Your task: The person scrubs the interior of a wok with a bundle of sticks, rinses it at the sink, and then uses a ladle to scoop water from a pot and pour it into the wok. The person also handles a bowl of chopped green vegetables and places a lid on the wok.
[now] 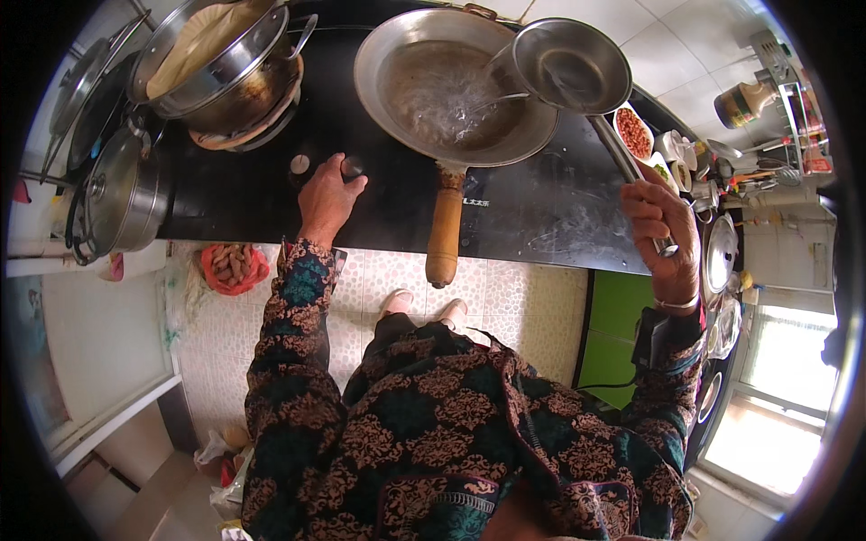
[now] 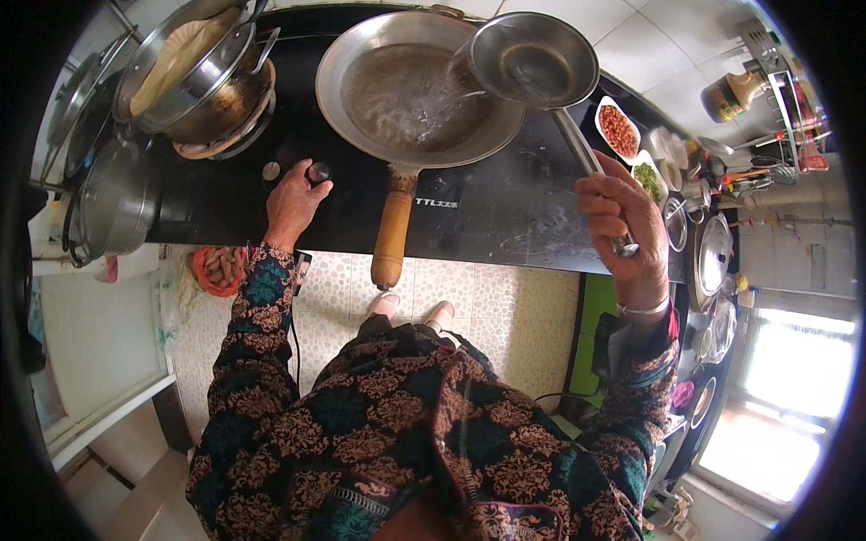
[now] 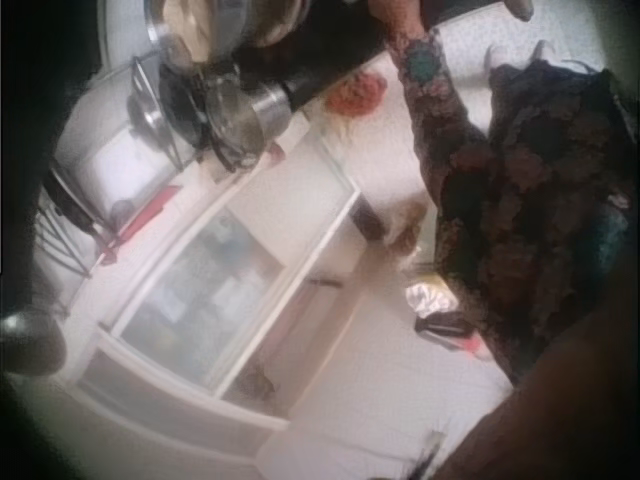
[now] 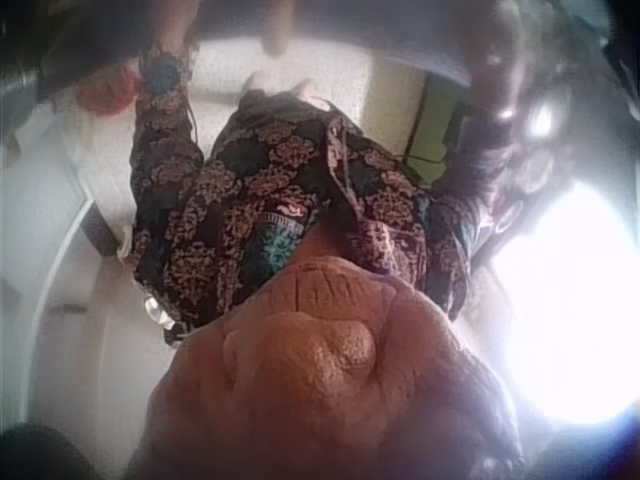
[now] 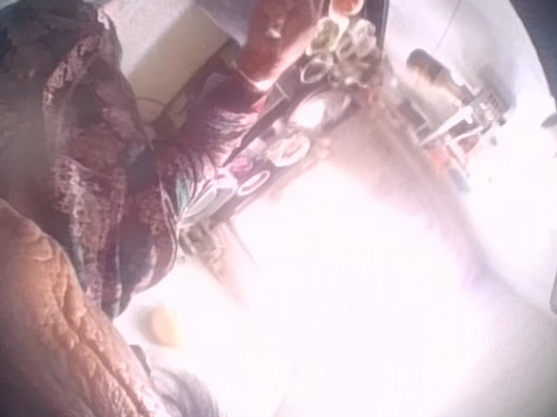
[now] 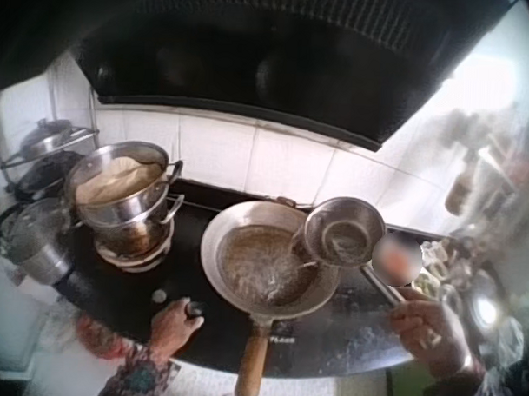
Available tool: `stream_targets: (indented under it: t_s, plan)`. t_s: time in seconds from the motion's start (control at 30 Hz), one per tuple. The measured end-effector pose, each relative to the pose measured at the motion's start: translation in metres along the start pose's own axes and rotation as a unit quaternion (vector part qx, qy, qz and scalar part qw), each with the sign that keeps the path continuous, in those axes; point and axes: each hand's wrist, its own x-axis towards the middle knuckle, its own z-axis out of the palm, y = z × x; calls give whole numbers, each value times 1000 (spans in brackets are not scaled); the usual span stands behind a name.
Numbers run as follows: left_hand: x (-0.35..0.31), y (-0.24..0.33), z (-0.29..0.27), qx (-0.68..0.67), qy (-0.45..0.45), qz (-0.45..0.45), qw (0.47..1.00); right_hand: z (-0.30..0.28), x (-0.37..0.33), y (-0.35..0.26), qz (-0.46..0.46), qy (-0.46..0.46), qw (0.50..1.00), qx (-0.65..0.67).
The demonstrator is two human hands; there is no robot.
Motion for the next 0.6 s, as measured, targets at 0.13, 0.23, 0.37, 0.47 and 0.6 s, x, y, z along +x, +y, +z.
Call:
stream_targets:
  t_s: [0.13,0.23,0.37,0.47,0.6]
  plan:
    - [11,4,3,-30,-24,8,999,6,0,0,4,-12,999,33]
    - [14,4,0,-33,-5,10,999,9,4,1,1,-25,999,33]
    - [17,5,-3,-42,-17,18,999,12,10,2,-4,-10,1000,8]
    - [20,4,-4,-49,-23,12,998,17,15,4,-20,6,999,-32]
    - [21,6,-10,-32,-1,29,999,25,20,6,-49,19,995,-90]
